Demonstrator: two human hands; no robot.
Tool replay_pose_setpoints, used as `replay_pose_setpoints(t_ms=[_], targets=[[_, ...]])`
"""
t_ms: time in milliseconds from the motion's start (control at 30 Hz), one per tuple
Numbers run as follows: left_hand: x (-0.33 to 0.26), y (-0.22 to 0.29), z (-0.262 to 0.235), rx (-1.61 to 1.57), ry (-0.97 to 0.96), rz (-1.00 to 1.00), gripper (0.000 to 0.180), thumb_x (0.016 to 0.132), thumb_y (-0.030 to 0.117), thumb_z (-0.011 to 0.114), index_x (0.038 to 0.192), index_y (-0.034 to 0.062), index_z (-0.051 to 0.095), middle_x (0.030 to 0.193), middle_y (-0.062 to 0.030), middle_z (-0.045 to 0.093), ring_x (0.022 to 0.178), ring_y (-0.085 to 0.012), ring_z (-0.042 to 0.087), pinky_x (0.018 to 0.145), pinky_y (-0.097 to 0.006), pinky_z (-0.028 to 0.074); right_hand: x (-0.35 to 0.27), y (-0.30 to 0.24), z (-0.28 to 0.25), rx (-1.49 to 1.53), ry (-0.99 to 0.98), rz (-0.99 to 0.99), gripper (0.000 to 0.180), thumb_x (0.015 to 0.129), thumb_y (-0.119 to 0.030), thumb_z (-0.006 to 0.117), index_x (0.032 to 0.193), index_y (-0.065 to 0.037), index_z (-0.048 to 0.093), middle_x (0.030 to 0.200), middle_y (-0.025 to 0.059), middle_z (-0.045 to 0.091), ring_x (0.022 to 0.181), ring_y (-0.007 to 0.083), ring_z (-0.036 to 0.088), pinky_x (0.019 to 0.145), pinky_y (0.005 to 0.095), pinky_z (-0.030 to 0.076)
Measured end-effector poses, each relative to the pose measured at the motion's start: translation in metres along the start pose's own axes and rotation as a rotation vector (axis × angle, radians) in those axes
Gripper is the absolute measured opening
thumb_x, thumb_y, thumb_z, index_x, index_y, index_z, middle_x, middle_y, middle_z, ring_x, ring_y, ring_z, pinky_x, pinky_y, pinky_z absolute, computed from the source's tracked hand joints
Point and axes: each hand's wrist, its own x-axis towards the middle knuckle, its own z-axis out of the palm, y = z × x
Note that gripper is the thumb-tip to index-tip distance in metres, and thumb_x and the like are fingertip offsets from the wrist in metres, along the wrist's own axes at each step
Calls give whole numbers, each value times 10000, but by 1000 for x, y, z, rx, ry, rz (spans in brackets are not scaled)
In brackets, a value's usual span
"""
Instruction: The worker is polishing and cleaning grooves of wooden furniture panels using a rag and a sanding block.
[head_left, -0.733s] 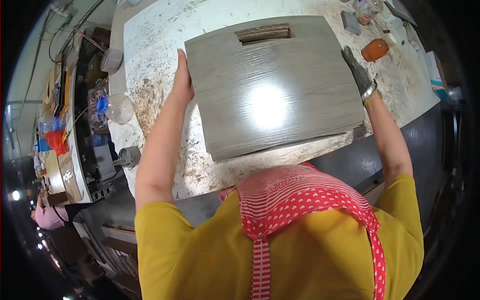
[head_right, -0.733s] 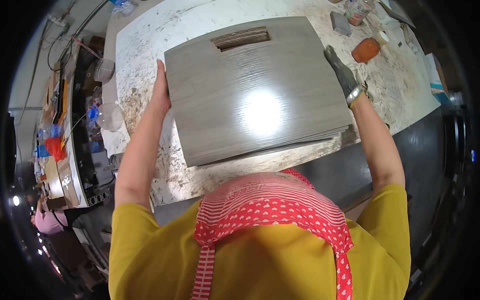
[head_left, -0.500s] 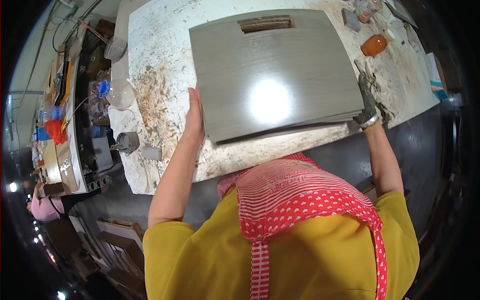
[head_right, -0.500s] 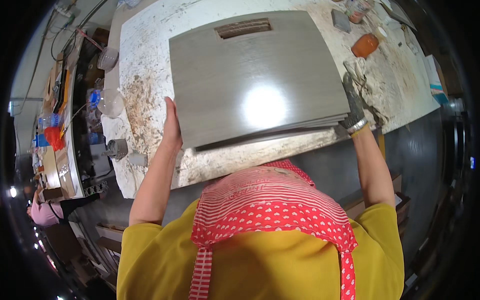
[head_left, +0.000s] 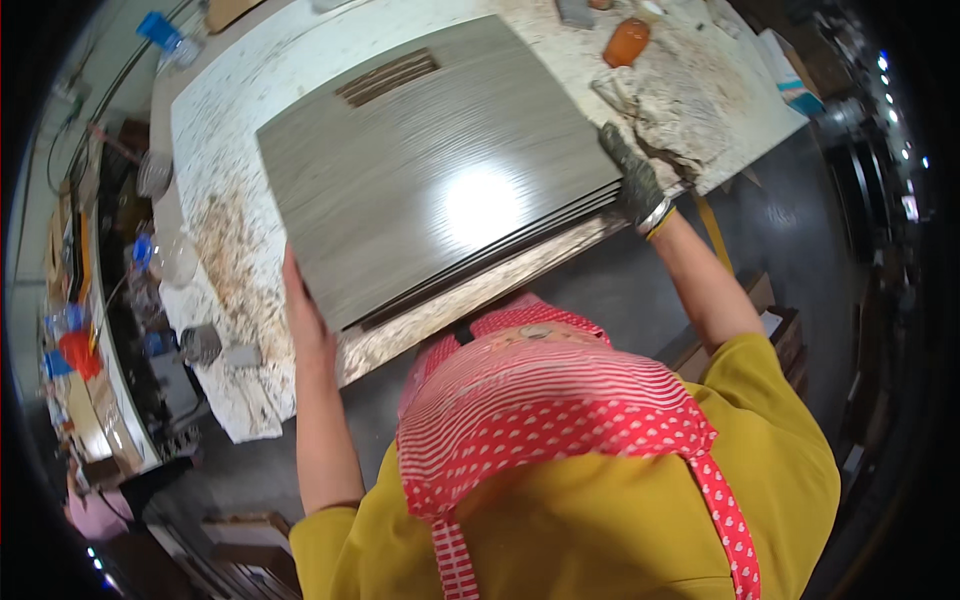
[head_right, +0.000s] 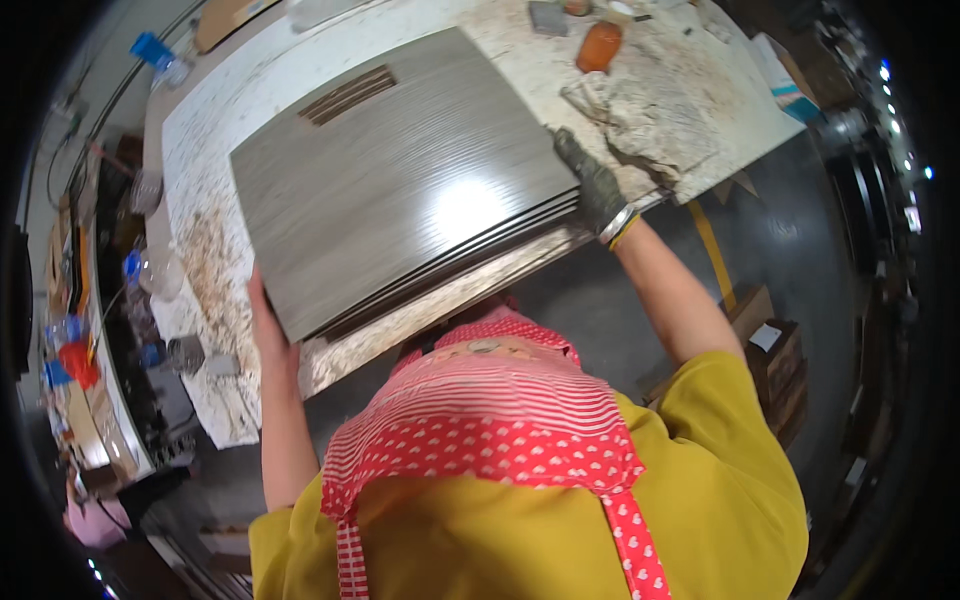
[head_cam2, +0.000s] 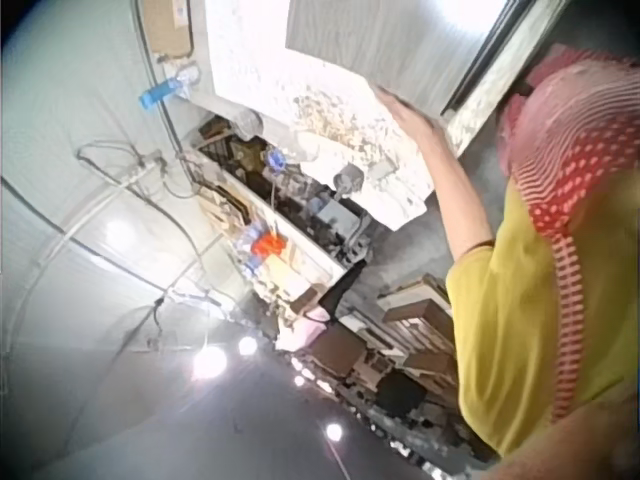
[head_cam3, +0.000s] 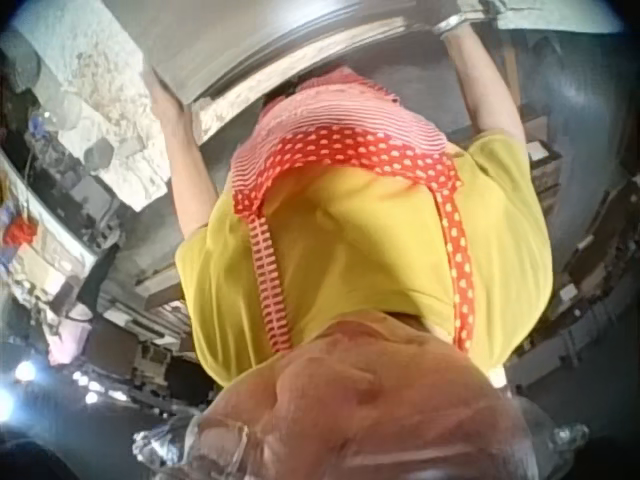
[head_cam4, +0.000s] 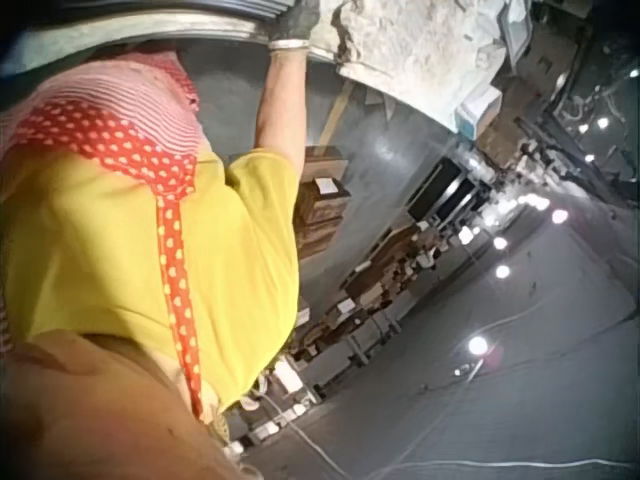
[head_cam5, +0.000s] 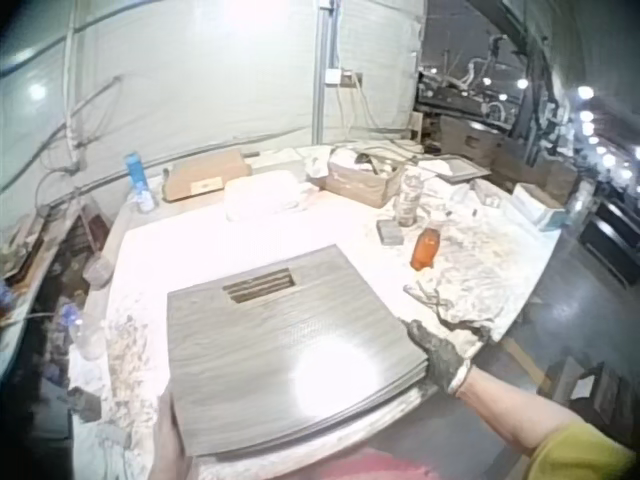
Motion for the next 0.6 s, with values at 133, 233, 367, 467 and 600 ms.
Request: replay_pose_setpoints(t_ms=[133, 233, 367, 467, 600], targets=[[-58, 6, -25, 495, -208, 90, 657, 913, 156, 506, 1470, 14, 189, 1511, -135, 234, 1385, -231, 241, 1123, -330, 169, -32, -22, -16, -336, -159, 104, 633, 901, -332, 590, 1414, -36, 366, 1189, 17, 538, 916, 105, 496, 773, 247, 430], [-63, 17, -16, 522, -157, 28, 675, 900, 96, 527, 1472, 13, 179, 1508, -141, 241, 1376, -230, 254, 1111, -333, 195, -44, -25, -6, -349, -79, 44, 642, 898, -325, 601, 1412, -22, 364, 1248, 73, 545, 1042, 125, 508, 908, 245, 407], [-61, 27, 6, 595, -7, 31, 599, 922, 149, 551, 1430, -26, 286, 1437, -152, 375, 1303, -220, 374, 1075, -310, 265, -43, -15, 1, -253, -9, -19, 590, 895, -269, 611, 1381, -4, 406, 1264, 95, 542, 1124, 134, 487, 976, 261, 380], [-58, 30, 17, 651, 119, 0, 573, 929, 190, 565, 1401, -41, 338, 1404, -147, 420, 1275, -207, 407, 1068, -304, 275, -40, -8, 5, -162, 39, -7, 564, 888, -237, 620, 1363, 2, 431, 1263, 91, 539, 1125, 138, 489, 976, 263, 383], [-58, 20, 13, 615, 153, 54, 597, 918, 182, 577, 1413, -31, 321, 1418, -142, 402, 1278, -207, 402, 1057, -305, 292, -43, -14, -1, -132, 16, 42, 548, 884, -225, 621, 1354, -5, 445, 1265, 84, 537, 1127, 145, 499, 974, 266, 393]])
